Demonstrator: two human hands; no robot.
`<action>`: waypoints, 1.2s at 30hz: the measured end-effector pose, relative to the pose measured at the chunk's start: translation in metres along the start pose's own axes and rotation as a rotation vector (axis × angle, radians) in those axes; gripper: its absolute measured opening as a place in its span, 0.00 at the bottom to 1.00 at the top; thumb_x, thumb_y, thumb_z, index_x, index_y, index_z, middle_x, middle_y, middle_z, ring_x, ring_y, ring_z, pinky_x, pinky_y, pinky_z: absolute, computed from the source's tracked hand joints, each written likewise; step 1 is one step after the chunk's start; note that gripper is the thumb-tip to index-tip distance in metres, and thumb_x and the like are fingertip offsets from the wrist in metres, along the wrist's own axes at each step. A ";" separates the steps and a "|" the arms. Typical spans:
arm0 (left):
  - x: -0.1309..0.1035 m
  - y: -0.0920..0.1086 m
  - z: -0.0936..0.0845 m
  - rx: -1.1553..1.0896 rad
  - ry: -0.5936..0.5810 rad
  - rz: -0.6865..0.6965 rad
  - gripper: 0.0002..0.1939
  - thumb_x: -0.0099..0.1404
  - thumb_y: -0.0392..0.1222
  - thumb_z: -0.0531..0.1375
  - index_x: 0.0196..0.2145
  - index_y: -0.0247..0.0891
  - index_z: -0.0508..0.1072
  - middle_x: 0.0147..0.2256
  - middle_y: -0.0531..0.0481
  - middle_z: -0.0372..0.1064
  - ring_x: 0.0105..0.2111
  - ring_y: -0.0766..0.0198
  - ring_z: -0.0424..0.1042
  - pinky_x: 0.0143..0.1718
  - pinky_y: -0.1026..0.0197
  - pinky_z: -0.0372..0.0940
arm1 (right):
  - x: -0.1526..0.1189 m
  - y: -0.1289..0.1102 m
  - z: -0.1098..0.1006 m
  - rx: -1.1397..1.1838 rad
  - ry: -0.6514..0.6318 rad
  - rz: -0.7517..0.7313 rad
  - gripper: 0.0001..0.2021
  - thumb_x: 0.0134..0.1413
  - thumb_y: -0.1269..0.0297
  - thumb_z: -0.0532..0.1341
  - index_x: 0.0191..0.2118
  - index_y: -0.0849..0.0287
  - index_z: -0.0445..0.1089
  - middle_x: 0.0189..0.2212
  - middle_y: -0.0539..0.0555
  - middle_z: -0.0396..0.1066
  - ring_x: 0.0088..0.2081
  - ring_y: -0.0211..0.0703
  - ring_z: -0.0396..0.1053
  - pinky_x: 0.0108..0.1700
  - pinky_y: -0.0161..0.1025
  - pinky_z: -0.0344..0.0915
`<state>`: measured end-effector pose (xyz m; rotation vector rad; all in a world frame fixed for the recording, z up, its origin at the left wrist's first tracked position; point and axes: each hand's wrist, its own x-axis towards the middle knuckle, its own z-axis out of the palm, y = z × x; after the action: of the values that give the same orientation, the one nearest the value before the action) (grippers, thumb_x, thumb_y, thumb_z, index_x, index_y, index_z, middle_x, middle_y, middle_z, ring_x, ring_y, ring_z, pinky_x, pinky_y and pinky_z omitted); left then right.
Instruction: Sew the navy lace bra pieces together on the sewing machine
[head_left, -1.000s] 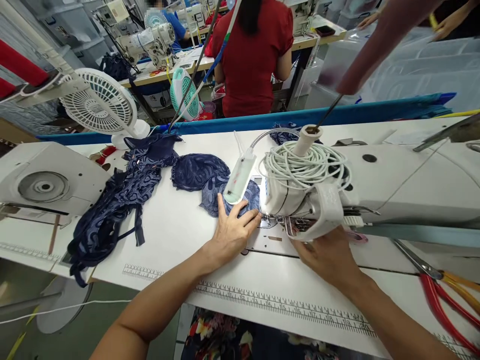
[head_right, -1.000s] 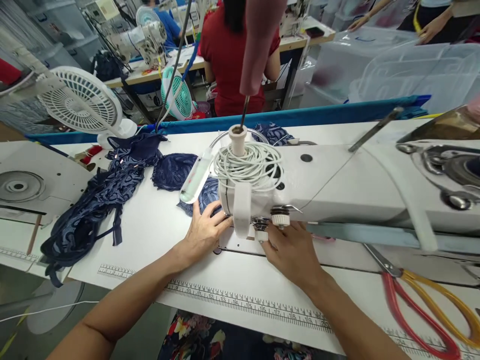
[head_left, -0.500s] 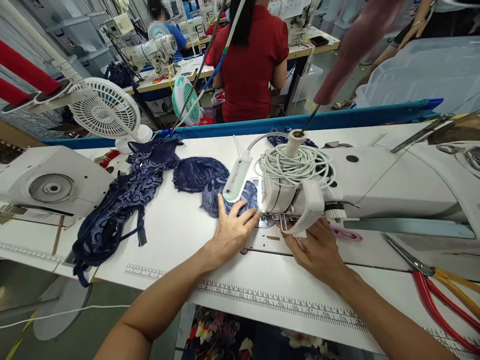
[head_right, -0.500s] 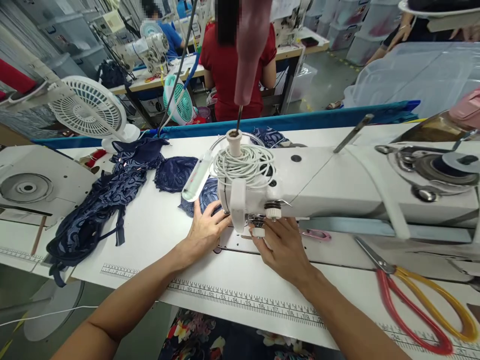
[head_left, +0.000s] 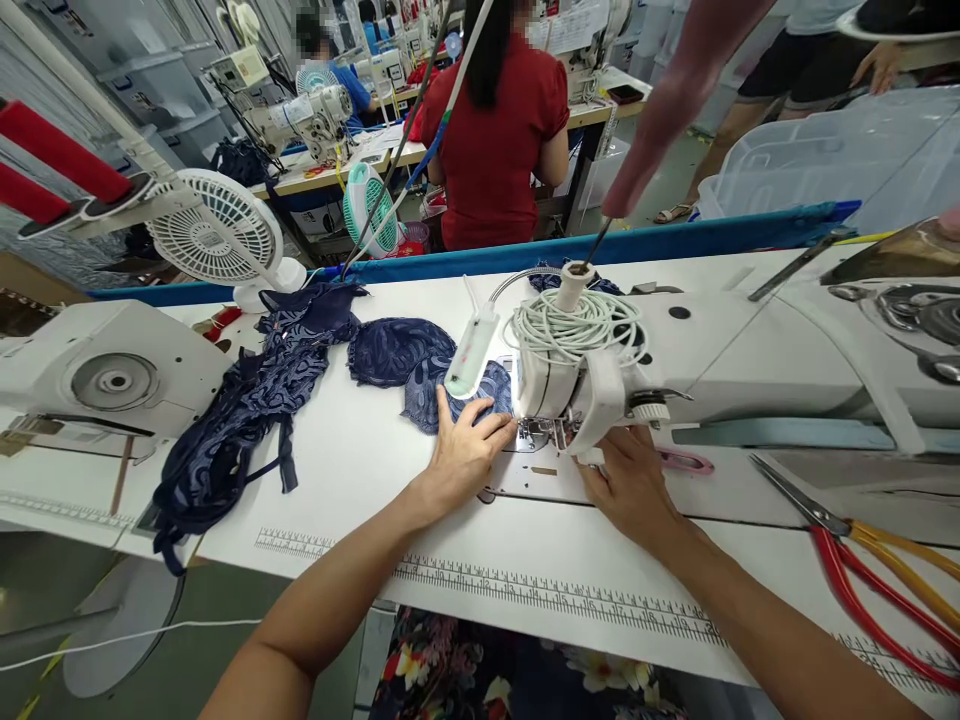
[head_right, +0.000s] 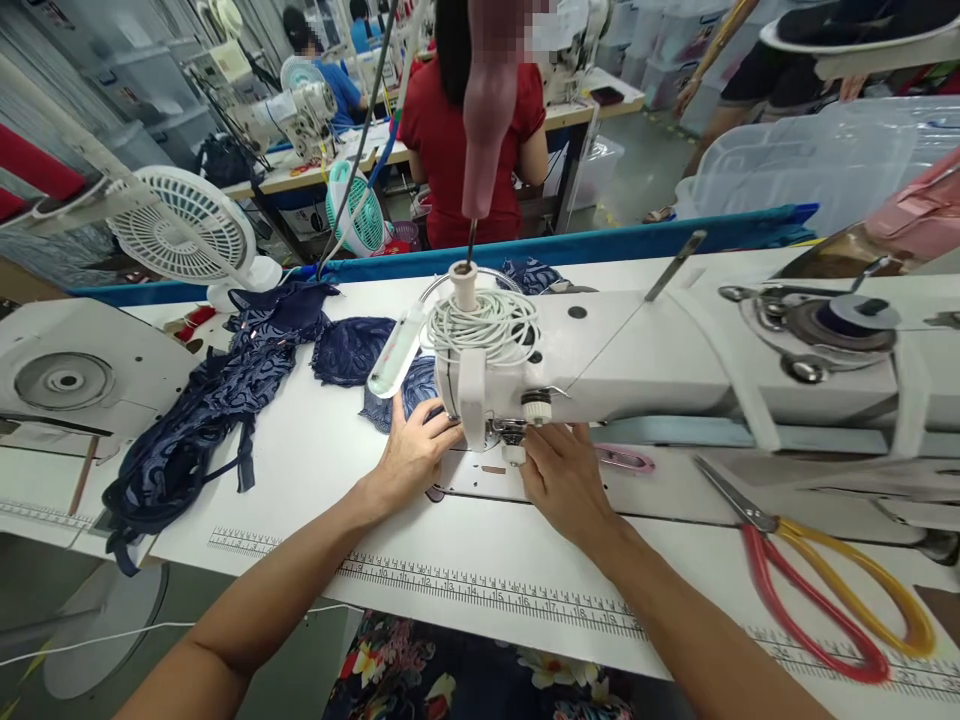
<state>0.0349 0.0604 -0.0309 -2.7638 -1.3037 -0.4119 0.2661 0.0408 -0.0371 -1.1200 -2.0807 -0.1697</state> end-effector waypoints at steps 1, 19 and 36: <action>0.000 0.000 -0.001 -0.002 -0.003 0.001 0.30 0.58 0.21 0.52 0.54 0.44 0.69 0.48 0.47 0.73 0.58 0.52 0.62 0.60 0.21 0.29 | 0.001 -0.001 -0.001 0.007 0.002 0.002 0.10 0.54 0.79 0.54 0.32 0.56 0.65 0.22 0.48 0.62 0.25 0.41 0.59 0.34 0.41 0.53; -0.011 0.008 -0.004 -0.034 0.066 0.066 0.26 0.56 0.23 0.55 0.51 0.38 0.71 0.47 0.47 0.74 0.56 0.49 0.64 0.59 0.21 0.19 | 0.003 -0.006 -0.006 0.058 -0.006 -0.027 0.08 0.57 0.76 0.57 0.30 0.57 0.65 0.25 0.49 0.69 0.29 0.41 0.63 0.35 0.41 0.53; -0.004 0.008 -0.003 -0.007 0.016 0.019 0.27 0.56 0.21 0.53 0.51 0.40 0.71 0.49 0.45 0.73 0.56 0.50 0.64 0.59 0.20 0.21 | -0.001 0.003 -0.001 -0.029 -0.025 -0.042 0.08 0.58 0.77 0.53 0.33 0.57 0.63 0.21 0.47 0.61 0.25 0.40 0.58 0.33 0.40 0.52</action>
<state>0.0382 0.0517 -0.0284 -2.7703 -1.2747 -0.4379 0.2695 0.0415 -0.0377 -1.1016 -2.1310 -0.2077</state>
